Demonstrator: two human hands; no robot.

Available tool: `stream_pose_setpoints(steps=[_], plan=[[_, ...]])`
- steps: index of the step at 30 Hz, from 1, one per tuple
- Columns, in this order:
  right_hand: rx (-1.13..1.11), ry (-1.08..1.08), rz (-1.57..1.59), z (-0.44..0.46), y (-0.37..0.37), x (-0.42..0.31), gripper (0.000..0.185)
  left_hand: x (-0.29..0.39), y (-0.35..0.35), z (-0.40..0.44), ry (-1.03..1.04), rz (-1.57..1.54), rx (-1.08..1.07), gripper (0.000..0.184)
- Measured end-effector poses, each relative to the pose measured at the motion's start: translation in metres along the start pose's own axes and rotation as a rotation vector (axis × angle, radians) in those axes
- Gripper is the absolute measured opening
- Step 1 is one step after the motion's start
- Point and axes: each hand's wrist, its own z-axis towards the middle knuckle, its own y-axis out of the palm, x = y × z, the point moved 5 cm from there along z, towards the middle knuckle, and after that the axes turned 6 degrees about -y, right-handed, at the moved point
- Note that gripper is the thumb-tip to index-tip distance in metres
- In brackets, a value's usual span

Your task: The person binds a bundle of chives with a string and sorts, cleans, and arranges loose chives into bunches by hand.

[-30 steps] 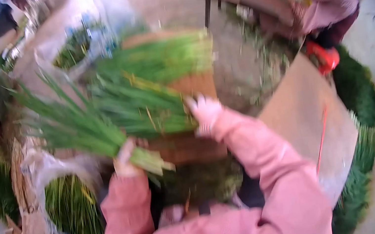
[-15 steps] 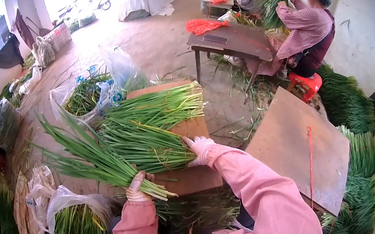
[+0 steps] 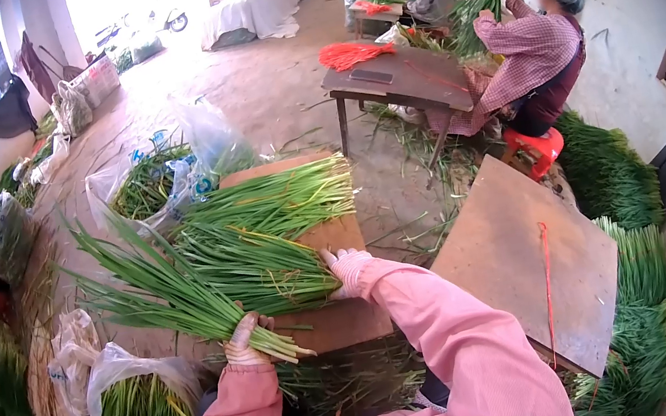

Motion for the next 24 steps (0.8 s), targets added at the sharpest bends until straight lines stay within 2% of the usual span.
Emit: stream_pose_setpoints(steps=[9,14,21,24], plan=[[0.024,0.031,-0.017,-0.009,-0.004,-0.008,0.092,0.004,0.013,-0.010,0.025,-0.015,-0.039,0.053],[0.065,0.014,-0.017,-0.009,-0.007,-0.005,0.096,0.001,0.011,0.002,0.065,0.012,-0.156,0.055],[0.060,0.021,0.001,-0.011,-0.006,-0.005,0.094,-0.006,-0.007,0.015,0.001,-0.018,-0.086,0.050],[0.180,-0.027,-0.034,-0.010,-0.002,-0.003,0.093,-0.002,-0.001,0.014,0.036,-0.048,-0.156,0.048]])
